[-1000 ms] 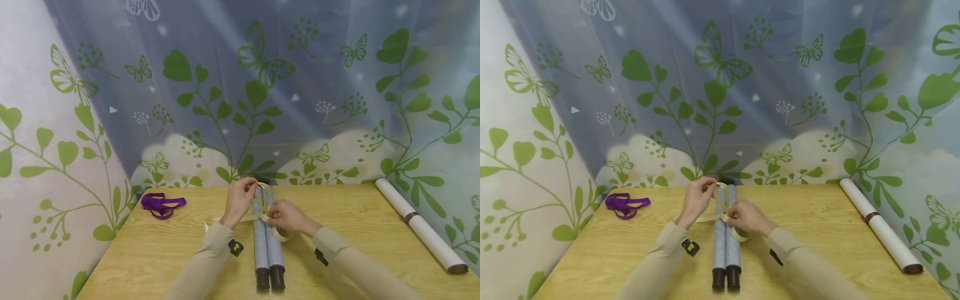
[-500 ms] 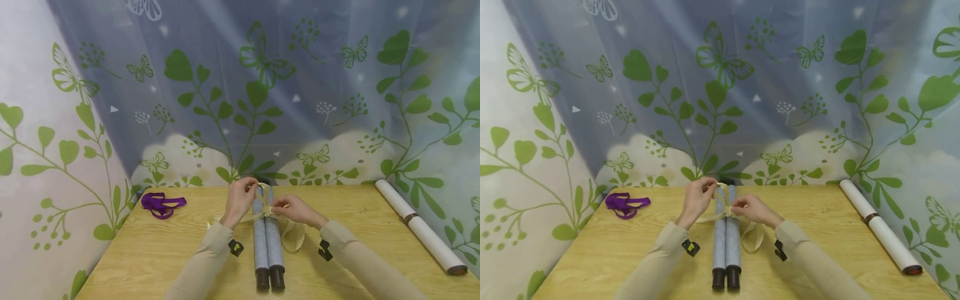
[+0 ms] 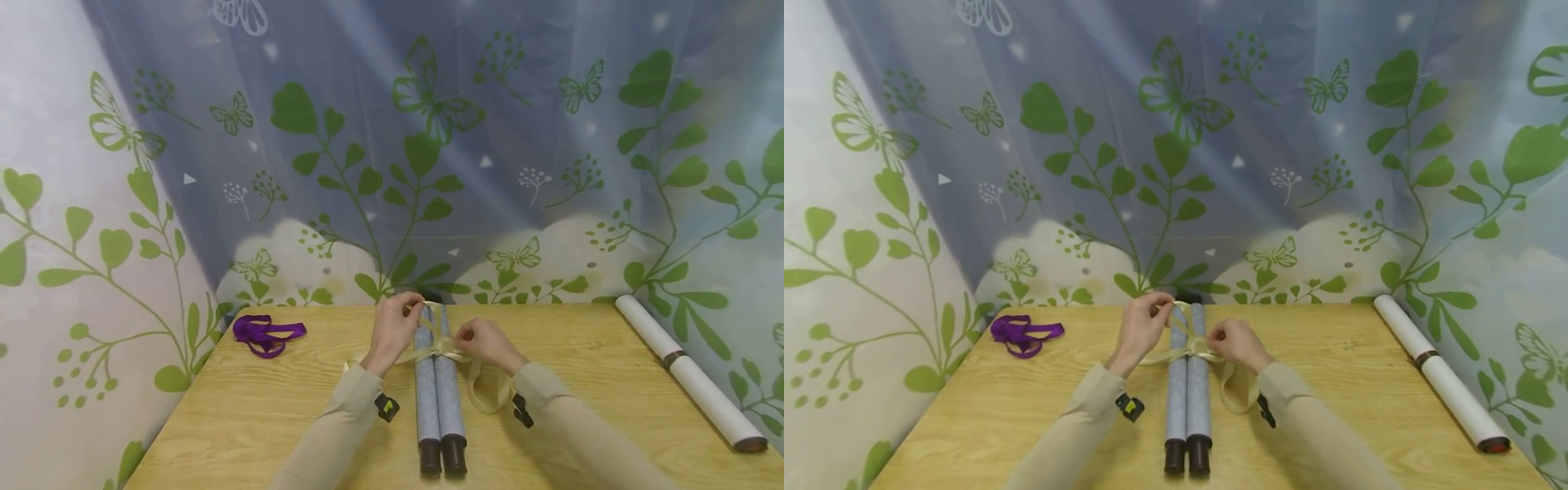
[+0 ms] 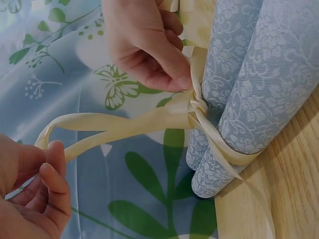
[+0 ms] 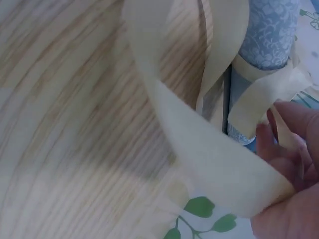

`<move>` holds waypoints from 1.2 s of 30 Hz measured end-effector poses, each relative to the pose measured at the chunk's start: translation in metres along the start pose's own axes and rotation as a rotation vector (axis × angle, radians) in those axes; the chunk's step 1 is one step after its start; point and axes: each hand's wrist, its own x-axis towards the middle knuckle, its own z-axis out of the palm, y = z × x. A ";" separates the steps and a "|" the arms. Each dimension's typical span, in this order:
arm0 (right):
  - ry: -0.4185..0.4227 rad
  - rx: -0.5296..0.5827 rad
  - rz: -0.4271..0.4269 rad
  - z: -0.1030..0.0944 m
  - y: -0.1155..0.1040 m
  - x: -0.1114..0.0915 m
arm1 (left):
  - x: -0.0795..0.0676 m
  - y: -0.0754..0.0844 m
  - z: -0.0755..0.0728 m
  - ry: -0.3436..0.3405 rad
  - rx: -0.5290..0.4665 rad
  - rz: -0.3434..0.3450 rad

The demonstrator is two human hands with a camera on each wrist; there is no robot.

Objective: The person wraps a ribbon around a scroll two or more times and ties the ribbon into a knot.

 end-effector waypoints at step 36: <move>-0.286 0.061 -0.206 -0.007 -0.007 -0.009 | 0.003 -0.002 0.000 0.013 0.015 0.014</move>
